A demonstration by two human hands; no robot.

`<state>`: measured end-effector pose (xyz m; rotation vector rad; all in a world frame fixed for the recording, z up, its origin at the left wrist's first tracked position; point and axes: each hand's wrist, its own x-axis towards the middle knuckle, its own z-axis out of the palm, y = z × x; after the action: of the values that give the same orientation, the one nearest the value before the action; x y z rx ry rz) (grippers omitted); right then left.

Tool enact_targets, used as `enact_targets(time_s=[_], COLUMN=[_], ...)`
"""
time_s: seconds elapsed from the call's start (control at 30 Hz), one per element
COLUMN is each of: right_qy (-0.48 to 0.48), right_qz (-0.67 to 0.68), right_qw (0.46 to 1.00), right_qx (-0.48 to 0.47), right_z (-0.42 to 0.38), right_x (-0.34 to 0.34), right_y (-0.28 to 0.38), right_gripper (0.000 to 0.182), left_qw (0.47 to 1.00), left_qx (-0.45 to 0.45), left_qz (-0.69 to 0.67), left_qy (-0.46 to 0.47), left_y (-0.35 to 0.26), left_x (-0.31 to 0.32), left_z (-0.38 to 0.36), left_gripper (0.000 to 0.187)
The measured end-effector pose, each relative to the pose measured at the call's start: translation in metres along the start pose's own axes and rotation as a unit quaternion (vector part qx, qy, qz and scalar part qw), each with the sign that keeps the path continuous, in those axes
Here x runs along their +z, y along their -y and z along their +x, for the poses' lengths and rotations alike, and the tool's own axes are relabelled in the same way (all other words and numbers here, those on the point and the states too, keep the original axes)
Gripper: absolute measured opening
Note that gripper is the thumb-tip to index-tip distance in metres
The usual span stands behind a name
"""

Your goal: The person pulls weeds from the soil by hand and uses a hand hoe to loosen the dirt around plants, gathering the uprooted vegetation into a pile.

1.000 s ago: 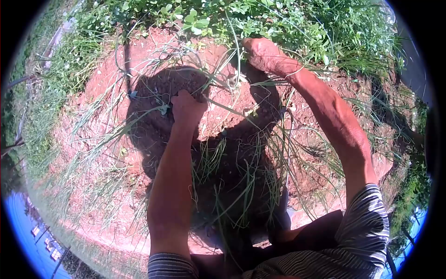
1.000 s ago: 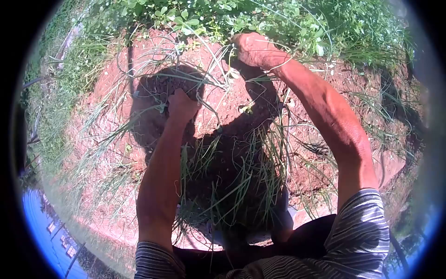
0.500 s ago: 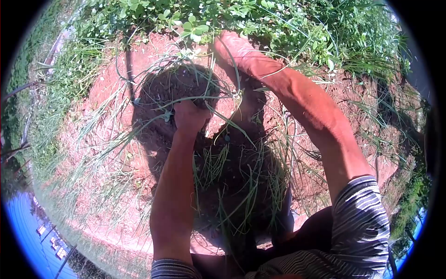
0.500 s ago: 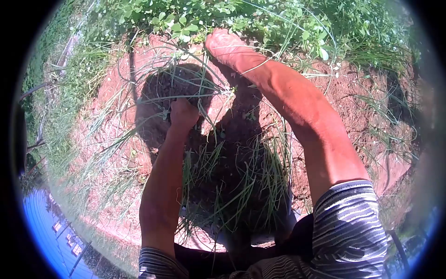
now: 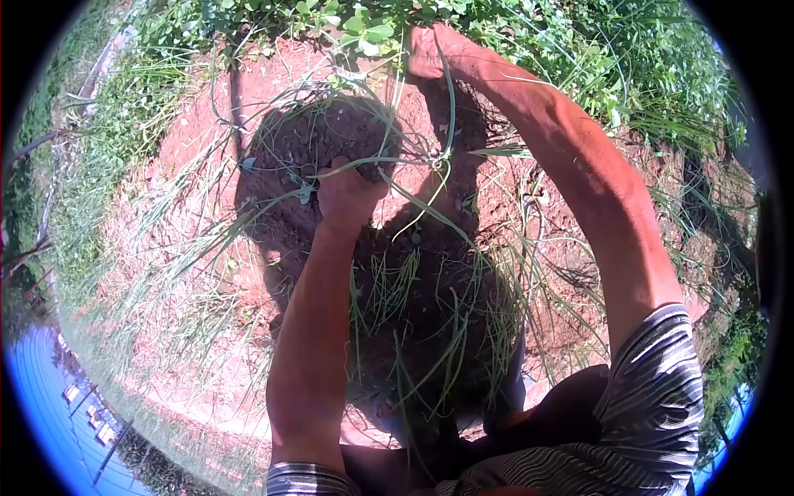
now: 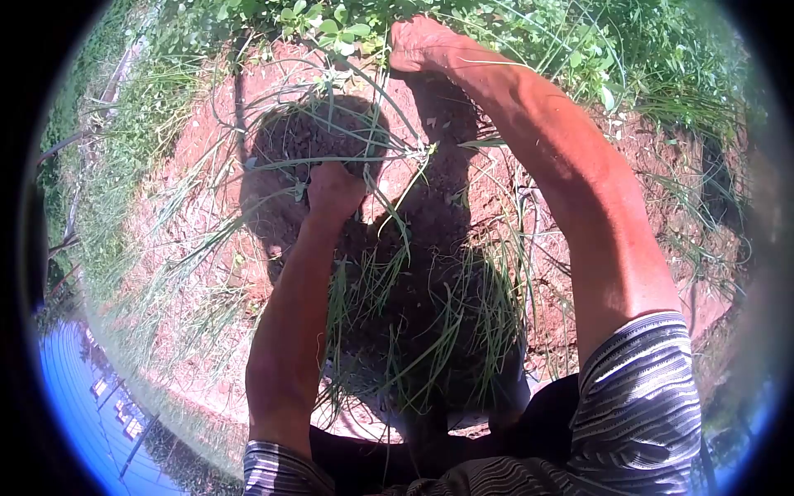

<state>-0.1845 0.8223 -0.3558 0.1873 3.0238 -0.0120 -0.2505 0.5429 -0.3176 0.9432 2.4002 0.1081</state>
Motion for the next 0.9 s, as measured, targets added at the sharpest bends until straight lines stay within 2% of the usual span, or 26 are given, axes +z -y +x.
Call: enact_targets(time_s=[0.03, 0.07, 0.13, 0.17, 0.2, 0.23, 0.3, 0.33, 0.4, 0.43, 0.5, 0.63, 0.67, 0.73, 0.8, 0.9], right_qy=[-0.006, 0.032, 0.022, -0.088, -0.044, -0.045, -0.134, -0.170, -0.188, -0.192, -0.062, -0.039, -0.051, -0.149, -0.076, -0.066], right_qz=[-0.030, 0.443, 0.385, 0.293, 0.260, 0.211, 0.157, 0.132, 0.148, 0.151, 0.197, 0.357, 0.267, 0.332, 0.454, 0.486], right_qw=[0.999, 0.896, 0.909, 0.929, 0.939, 0.952, 0.971, 0.973, 0.968, 0.968, 0.978, 0.933, 0.962, 0.931, 0.883, 0.860], right_qx=[-0.045, -0.004, 0.157, 0.207, 0.218, 0.215, 0.124, 0.085, 0.072, 0.057, 0.032, 0.004, 0.007, 0.009, 0.088, 0.144], right_z=[-0.001, -0.004, -0.015, -0.032, -0.033, -0.027, -0.021, -0.017, -0.016, -0.016, -0.015, -0.034, -0.032, -0.022, -0.028, -0.021], right_x=[-0.003, -0.007, -0.026, -0.045, -0.055, -0.048, -0.027, -0.021, -0.011, -0.015, -0.023, -0.029, -0.035, -0.014, -0.018, -0.026], right_y=[-0.003, -0.005, 0.017, 0.041, 0.046, 0.051, 0.061, 0.067, 0.069, 0.069, 0.060, 0.058, 0.065, 0.082, 0.082, 0.089], right_gripper=[0.015, 0.018, 0.024, 0.027, 0.040, 0.037, 0.032, 0.029, 0.021, 0.019, 0.022, 0.026, 0.028, 0.023, 0.024, 0.023], left_qw=[1.000, 1.000, 0.999, 0.999, 0.999, 0.999, 0.998, 0.999, 0.999, 1.000, 1.000, 0.998, 0.998, 0.998, 0.996, 0.997], left_qx=[0.005, 0.008, -0.003, -0.016, -0.026, -0.031, -0.043, -0.036, -0.024, -0.011, 0.010, 0.003, -0.004, 0.010, 0.035, 0.036], left_qz=[-0.013, -0.027, -0.036, -0.030, -0.022, -0.020, -0.015, -0.011, -0.007, -0.012, -0.021, -0.064, -0.056, -0.065, -0.081, -0.047], left_qy=[-0.002, -0.006, -0.003, 0.005, 0.016, 0.024, 0.041, 0.036, 0.024, 0.022, 0.019, -0.018, -0.015, -0.014, -0.019, -0.054], left_y=[-0.002, -0.004, -0.003, -0.002, -0.002, -0.002, -0.002, -0.003, -0.007, -0.006, -0.001, -0.009, -0.008, -0.012, -0.018, -0.006], left_x=[-0.002, -0.005, -0.006, -0.004, -0.003, -0.004, -0.004, -0.006, -0.009, -0.008, -0.005, -0.011, -0.009, -0.014, -0.024, -0.007], left_z=[-0.001, -0.003, -0.004, -0.002, 0.000, 0.002, 0.002, 0.000, -0.004, -0.002, -0.001, -0.009, -0.009, -0.008, -0.012, -0.007], left_gripper=[0.068, 0.070, 0.073, 0.074, 0.075, 0.076, 0.079, 0.065, 0.041, 0.051, 0.072, 0.070, 0.070, 0.071, 0.071, 0.073])
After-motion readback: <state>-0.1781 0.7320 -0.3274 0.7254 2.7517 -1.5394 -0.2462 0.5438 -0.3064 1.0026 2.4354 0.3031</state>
